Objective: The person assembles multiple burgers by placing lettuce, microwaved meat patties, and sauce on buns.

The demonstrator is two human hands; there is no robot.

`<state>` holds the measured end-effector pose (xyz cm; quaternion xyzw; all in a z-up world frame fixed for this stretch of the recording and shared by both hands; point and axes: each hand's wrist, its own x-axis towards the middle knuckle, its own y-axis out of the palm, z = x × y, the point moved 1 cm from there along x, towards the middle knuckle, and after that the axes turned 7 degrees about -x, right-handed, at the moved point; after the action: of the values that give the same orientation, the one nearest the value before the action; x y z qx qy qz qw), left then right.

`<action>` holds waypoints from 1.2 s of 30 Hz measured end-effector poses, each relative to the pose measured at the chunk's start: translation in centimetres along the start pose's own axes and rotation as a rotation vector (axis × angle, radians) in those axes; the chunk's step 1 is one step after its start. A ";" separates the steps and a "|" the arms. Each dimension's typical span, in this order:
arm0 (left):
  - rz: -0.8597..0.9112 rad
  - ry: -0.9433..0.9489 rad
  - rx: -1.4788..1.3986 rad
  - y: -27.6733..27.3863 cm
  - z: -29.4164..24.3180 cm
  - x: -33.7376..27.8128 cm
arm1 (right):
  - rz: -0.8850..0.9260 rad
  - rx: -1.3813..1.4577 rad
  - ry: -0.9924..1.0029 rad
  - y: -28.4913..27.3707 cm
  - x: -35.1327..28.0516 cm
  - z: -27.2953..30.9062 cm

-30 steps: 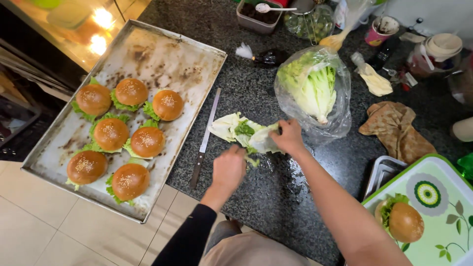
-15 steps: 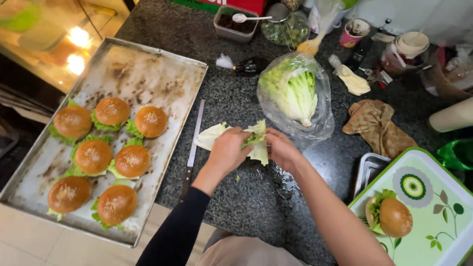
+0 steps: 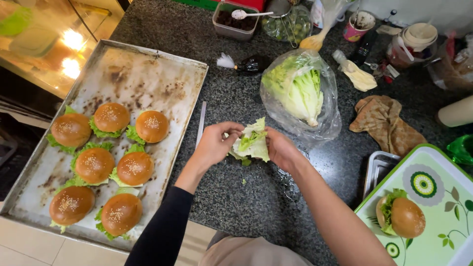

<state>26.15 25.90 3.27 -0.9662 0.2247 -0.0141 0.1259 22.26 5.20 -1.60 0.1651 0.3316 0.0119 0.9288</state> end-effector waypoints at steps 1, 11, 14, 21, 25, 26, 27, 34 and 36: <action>0.003 0.000 -0.002 0.2 0.0 0.1 | -0.004 0.001 0.000 0.4 -0.3 0.2; -0.097 0.161 0.232 0.4 -0.3 0.2 | 0.013 0.109 0.000 -0.6 0.6 -1.1; -0.155 0.180 0.273 -0.9 0.8 0.3 | 0.000 0.113 -0.009 -1.1 0.4 -0.8; -0.114 -0.031 0.747 -2.5 3.0 -0.5 | -0.222 0.111 -0.049 -7.0 1.4 -1.8; -0.041 -0.186 0.911 -0.9 2.7 0.1 | -0.263 0.137 -0.066 -7.2 0.1 -1.4; -0.026 -0.209 0.897 -0.6 3.6 0.4 | -0.267 0.120 -0.060 -7.2 -0.2 -1.4; -0.013 -0.230 0.885 -0.2 4.5 0.8 | -0.269 0.104 -0.056 -7.1 -0.3 -1.4; -0.016 -0.324 0.715 -1.7 8.4 0.9 | -0.341 -0.072 0.055 -8.5 0.4 -3.5; -0.029 -0.277 0.626 -2.0 10.0 0.9 | -0.349 -0.070 -0.034 -9.4 1.5 -5.0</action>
<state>28.66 29.65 -5.92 -0.8765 0.1764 0.0474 0.4455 19.49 -2.04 -9.10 0.0728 0.3386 -0.1408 0.9275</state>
